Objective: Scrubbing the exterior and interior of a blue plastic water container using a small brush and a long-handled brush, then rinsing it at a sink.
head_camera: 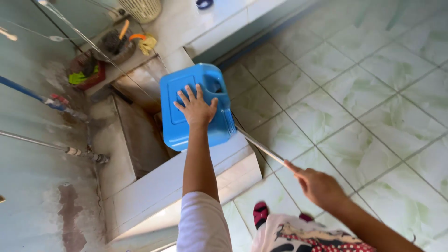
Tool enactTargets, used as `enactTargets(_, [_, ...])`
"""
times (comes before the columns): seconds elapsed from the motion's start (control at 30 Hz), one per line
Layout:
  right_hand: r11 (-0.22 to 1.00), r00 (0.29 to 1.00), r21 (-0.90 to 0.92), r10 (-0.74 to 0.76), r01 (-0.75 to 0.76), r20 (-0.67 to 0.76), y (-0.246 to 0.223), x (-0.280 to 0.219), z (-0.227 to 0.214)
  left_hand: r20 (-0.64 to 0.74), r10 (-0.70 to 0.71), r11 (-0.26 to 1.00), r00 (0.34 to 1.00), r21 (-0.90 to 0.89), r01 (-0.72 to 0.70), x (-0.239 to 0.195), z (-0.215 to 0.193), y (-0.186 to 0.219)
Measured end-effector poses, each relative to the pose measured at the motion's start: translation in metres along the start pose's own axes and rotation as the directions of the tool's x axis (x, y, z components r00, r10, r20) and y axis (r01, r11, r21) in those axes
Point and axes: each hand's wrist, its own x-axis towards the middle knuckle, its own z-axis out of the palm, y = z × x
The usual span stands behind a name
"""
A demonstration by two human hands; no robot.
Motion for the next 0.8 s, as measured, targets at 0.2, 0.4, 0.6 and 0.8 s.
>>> enactTargets(0.2, [0.989,1.0,-0.145,-0.029,0.028,-0.007,-0.015,0.086,0.05,0.076,0.07,0.996,0.995,-0.059,-0.066,-0.001,-0.001,-0.002])
enactTargets(0.4, [0.982,0.99,-0.131,-0.137,0.139,0.026,-0.006,0.036,0.041,0.113,0.096,0.993,0.989,-0.079,-0.088,-0.01,-0.007,-0.006])
enactTargets(0.6, [0.983,0.988,-0.168,-0.053,0.077,0.143,0.008,0.005,0.048,0.039,0.11,0.993,0.993,-0.04,-0.109,-0.005,0.002,-0.001])
enactTargets(0.8, [0.963,0.994,-0.256,-0.068,0.089,0.09,-0.029,0.12,0.093,0.034,0.101,0.993,0.994,-0.06,-0.099,-0.007,-0.008,-0.003])
